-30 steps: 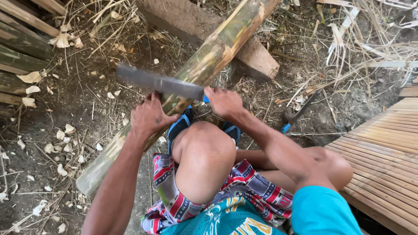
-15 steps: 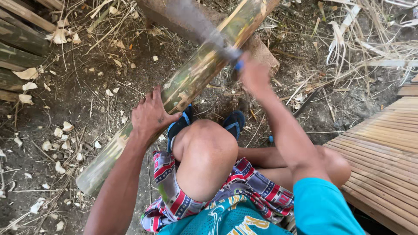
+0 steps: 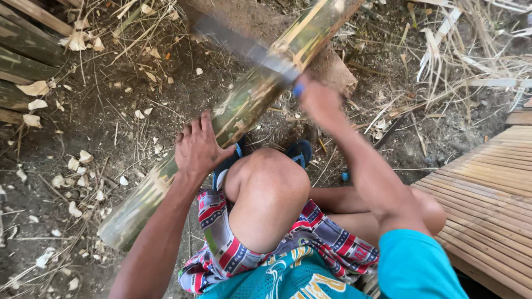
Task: The person sits on the ground and uses a machete to shave the outer layer off a bamboo pole. They repeatedly strike the bamboo to remove the green skin, gradually exposing the lighter wood underneath.
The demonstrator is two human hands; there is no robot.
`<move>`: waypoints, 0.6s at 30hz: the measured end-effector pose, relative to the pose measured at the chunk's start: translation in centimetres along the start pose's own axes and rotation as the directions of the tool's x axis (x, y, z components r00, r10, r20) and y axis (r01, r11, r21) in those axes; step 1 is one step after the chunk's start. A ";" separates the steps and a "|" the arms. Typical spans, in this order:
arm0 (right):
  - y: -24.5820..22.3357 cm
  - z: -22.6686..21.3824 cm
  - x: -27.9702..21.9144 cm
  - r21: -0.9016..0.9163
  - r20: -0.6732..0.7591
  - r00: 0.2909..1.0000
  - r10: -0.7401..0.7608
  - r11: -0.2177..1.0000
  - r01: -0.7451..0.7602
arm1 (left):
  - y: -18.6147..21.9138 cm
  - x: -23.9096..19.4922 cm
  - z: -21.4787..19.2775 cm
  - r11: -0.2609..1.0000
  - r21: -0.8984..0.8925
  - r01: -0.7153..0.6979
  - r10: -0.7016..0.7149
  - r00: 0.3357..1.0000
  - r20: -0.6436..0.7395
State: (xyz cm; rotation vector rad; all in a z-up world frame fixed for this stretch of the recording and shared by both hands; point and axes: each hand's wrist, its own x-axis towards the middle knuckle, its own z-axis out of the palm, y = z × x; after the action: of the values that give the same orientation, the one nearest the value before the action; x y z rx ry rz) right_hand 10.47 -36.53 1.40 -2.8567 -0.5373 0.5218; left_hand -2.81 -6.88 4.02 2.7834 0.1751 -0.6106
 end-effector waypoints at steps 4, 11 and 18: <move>-1.0 -0.7 0.4 -0.041 0.011 0.994 0.108 0.993 -0.107 | -0.6 0.2 -0.5 0.999 -0.035 0.017 -0.016 1.000 0.021; 2.8 0.1 1.7 0.218 0.169 0.894 0.414 0.869 -0.444 | -1.0 -0.3 -0.3 0.998 -0.054 -0.015 0.015 1.000 0.015; -0.6 -5.2 -0.1 -0.115 0.054 0.963 0.263 0.960 -0.256 | 0.5 -0.5 -0.6 0.999 -0.019 0.038 -0.037 0.998 0.050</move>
State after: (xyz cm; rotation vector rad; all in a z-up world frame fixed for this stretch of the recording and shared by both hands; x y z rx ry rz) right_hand 12.15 -36.63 6.35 -3.0416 -0.2043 0.6536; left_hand -2.99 -7.21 4.88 2.7481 0.2220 -0.6826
